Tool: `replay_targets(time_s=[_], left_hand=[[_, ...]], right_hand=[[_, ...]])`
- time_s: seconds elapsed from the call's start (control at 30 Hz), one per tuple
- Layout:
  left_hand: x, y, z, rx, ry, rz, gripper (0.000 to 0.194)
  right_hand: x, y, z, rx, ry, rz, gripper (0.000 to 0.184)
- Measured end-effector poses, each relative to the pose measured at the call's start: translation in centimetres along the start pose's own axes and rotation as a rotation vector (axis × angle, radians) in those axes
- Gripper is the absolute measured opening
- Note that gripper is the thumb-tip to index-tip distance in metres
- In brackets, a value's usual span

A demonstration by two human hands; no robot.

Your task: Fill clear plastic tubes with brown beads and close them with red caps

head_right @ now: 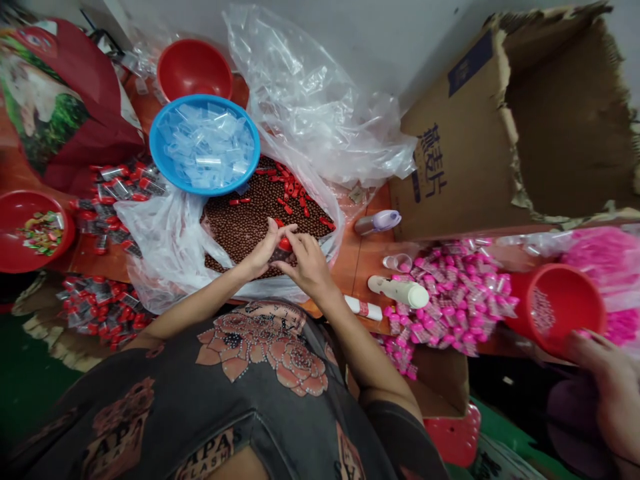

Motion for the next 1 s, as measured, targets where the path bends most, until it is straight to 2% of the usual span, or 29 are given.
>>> replay_targets(time_s=[0.13,0.3,0.6,0.77,0.9,1.0], left_hand=[[0.2,1.0,-0.3,0.003,-0.070,0.056,0.063],[0.0,1.9,-0.3,0.088,-0.156,0.218,0.041],[-0.3,3.1,-2.2,0.099,-0.164,0.191,0.043],[-0.9,3.2,-2.8,-0.056,-0.037,0.188,0.050],[-1.3,3.5,-2.7,-0.054,-0.064,0.231,0.045],[-1.5,3.5,-3.0,-0.085,0.001,0.204,0.046]], right_hand=[[0.0,-0.8,0.1,-0.004,-0.005,-0.010,0.067],[0.2,-2.1,-0.4,-0.002,-0.061,-0.109,0.084],[0.0,-2.7,-0.6,0.055,-0.063,-0.184,0.076],[0.2,-2.9,-1.2,-0.055,-0.039,-0.190,0.061],[0.5,-3.3,-1.4,-0.124,0.019,-0.218,0.064],[0.6,-4.0,-1.2,-0.132,0.065,-0.233,0.060]])
Point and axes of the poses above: each hand's wrist, its own x-axis towards the middle knuckle, its own y-axis out of the back of the hand, z = x × y, the point moved 4 cm from there along x, towards the middle knuckle, and after that the axes turned 11 degrees about y, right-handed, at the moved point
